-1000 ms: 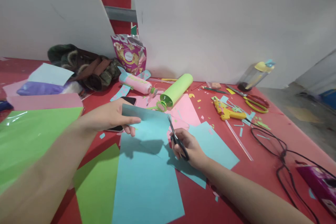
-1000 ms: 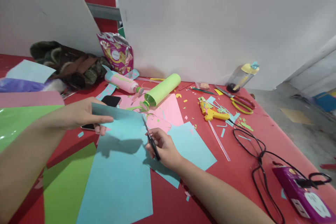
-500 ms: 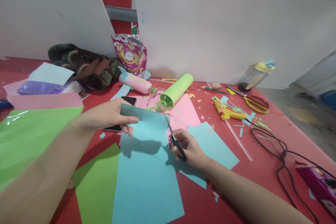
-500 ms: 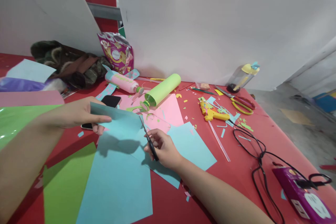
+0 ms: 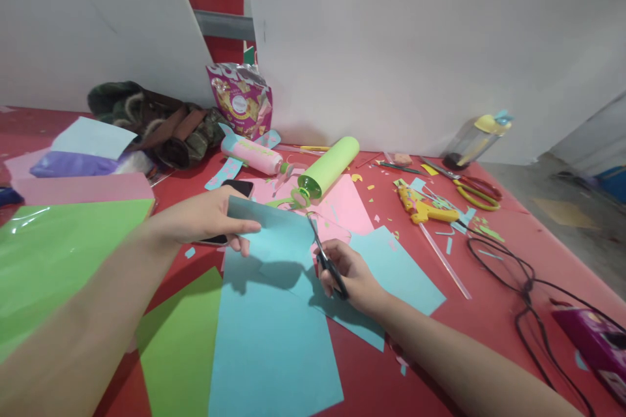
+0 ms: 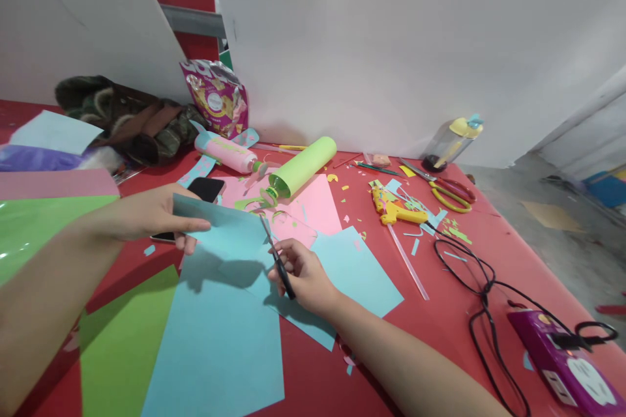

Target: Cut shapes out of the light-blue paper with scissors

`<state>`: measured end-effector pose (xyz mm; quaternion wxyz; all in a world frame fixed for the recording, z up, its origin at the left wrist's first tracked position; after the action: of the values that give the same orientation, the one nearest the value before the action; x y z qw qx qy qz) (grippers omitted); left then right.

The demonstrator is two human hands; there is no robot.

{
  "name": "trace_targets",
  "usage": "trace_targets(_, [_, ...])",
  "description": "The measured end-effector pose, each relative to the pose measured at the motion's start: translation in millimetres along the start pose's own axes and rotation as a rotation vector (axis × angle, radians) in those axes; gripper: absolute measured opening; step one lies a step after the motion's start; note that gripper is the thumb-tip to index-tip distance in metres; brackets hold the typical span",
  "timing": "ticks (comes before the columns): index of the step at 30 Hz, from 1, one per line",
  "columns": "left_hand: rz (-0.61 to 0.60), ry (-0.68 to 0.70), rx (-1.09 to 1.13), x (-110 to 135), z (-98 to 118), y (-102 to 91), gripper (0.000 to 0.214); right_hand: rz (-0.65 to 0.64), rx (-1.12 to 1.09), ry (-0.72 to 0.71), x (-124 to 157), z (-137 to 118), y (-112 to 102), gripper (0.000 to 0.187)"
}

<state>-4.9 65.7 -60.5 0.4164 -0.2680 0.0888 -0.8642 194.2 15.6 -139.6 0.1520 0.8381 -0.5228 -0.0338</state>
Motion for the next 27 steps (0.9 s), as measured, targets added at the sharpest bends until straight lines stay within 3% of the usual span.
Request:
trace_targets(5, [-0.005,-0.002,-0.009,-0.8,-2.1,-1.9,0.022,0.027,0.020,0.008,-0.8,-0.1,-1.6,0.043])
trace_targets(9, [-0.019,-0.030,-0.015,-2.4,-3.0,1.3,0.023,0.097,-0.012,-0.067,-2.3,-1.7,-4.3,0.039])
trace_targets(14, [-0.130,-0.014,0.009,-7.8,-2.3,19.6,0.014,0.127,-0.063,-0.146,-2.0,-4.6,-4.9,0.045])
trace_targets(21, [-0.184,-0.020,0.114,-14.9,-4.6,47.2,0.010,0.135,0.038,-0.053,1.9,-6.0,-3.1,0.035])
trace_targets(27, [-0.240,0.021,0.122,-19.1,-6.7,52.8,0.011,0.135,0.164,-0.046,2.7,-8.4,0.9,0.031])
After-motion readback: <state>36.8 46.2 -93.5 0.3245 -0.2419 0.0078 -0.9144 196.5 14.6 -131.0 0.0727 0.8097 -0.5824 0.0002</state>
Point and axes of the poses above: each hand's wrist, its own x-axis away from the middle knuckle, its own y-axis out of the palm, z = x × y, the point moved 4 cm from there along -x, towards the middle knuckle
